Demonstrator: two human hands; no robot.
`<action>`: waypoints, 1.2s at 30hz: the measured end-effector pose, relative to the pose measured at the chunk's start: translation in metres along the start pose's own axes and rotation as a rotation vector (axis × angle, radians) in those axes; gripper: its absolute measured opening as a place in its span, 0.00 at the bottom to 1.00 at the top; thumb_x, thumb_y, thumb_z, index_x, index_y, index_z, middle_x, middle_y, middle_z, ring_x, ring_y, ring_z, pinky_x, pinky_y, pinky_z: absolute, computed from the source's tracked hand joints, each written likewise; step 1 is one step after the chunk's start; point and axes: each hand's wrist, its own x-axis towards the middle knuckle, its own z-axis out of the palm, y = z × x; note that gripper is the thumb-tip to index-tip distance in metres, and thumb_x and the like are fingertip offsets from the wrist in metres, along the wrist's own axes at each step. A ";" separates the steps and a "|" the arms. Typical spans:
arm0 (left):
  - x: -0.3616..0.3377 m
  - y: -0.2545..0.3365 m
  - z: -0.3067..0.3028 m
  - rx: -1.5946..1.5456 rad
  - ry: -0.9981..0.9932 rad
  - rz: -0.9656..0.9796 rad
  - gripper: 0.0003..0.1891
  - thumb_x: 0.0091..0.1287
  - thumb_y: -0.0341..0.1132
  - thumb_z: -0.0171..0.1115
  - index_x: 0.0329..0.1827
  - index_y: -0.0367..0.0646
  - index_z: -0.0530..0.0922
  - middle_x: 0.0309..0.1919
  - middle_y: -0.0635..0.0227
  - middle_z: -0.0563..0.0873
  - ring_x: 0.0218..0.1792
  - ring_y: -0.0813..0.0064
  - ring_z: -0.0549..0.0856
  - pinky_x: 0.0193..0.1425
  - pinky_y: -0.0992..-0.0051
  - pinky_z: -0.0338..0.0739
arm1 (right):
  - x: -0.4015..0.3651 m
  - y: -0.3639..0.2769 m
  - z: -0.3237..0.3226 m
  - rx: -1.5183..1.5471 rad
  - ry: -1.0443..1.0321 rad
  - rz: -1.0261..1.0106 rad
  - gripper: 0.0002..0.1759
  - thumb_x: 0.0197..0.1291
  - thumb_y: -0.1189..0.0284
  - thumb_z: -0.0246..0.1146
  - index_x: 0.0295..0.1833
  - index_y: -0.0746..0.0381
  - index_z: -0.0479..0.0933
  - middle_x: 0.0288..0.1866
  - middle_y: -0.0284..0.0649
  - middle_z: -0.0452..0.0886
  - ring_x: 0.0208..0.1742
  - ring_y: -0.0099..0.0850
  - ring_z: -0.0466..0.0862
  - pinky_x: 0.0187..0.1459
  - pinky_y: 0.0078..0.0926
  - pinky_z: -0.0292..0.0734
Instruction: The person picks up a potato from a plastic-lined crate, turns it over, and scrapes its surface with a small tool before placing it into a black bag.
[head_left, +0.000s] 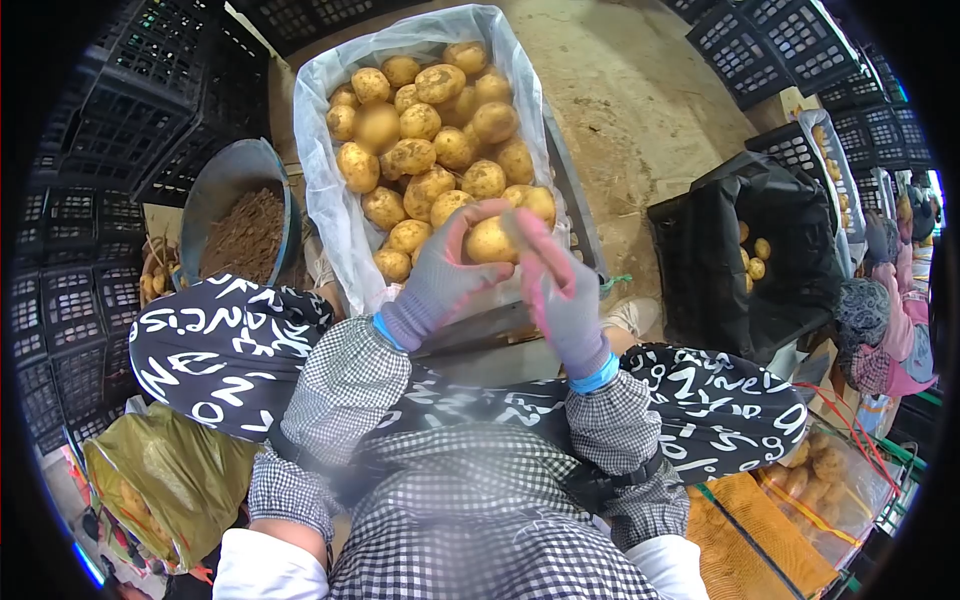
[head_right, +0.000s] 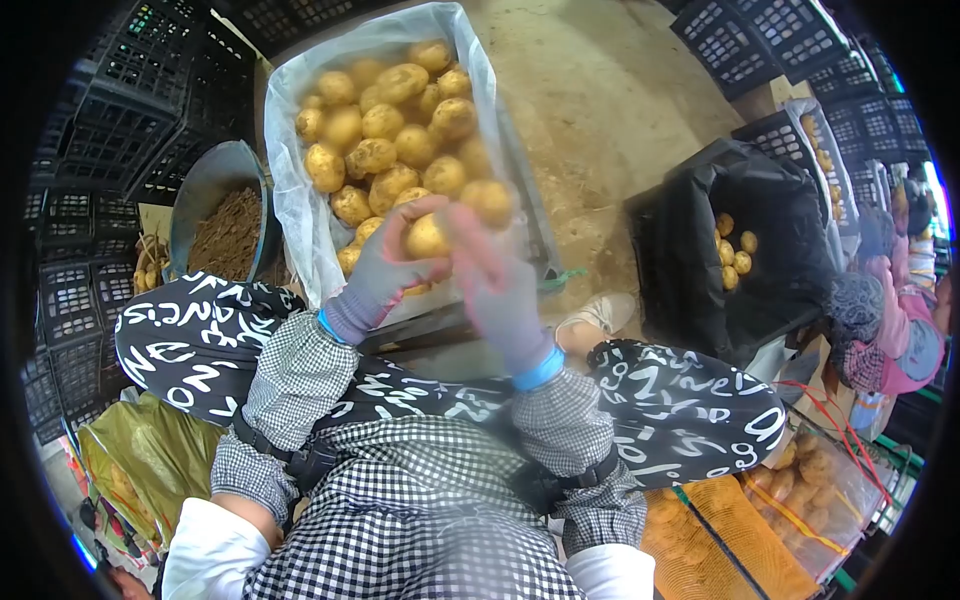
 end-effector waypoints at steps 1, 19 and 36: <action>0.001 -0.002 -0.003 0.010 0.019 -0.025 0.35 0.59 0.20 0.70 0.70 0.40 0.67 0.63 0.66 0.72 0.62 0.75 0.76 0.65 0.77 0.76 | -0.001 0.007 0.004 -0.048 -0.027 -0.172 0.26 0.72 0.68 0.57 0.71 0.69 0.69 0.43 0.37 0.77 0.36 0.19 0.71 0.34 0.15 0.68; -0.005 0.021 0.003 0.048 -0.070 0.168 0.27 0.62 0.24 0.68 0.66 0.34 0.74 0.67 0.62 0.74 0.69 0.70 0.72 0.75 0.69 0.64 | 0.009 -0.022 -0.025 0.624 -0.323 0.270 0.55 0.58 0.56 0.73 0.79 0.67 0.48 0.73 0.43 0.64 0.72 0.32 0.69 0.72 0.31 0.64; 0.002 0.012 -0.014 0.170 -0.001 0.209 0.19 0.70 0.38 0.65 0.56 0.31 0.81 0.56 0.63 0.82 0.50 0.77 0.81 0.55 0.76 0.77 | 0.003 -0.016 -0.010 0.467 -0.255 0.269 0.50 0.58 0.61 0.73 0.78 0.68 0.54 0.69 0.42 0.69 0.67 0.28 0.73 0.64 0.24 0.70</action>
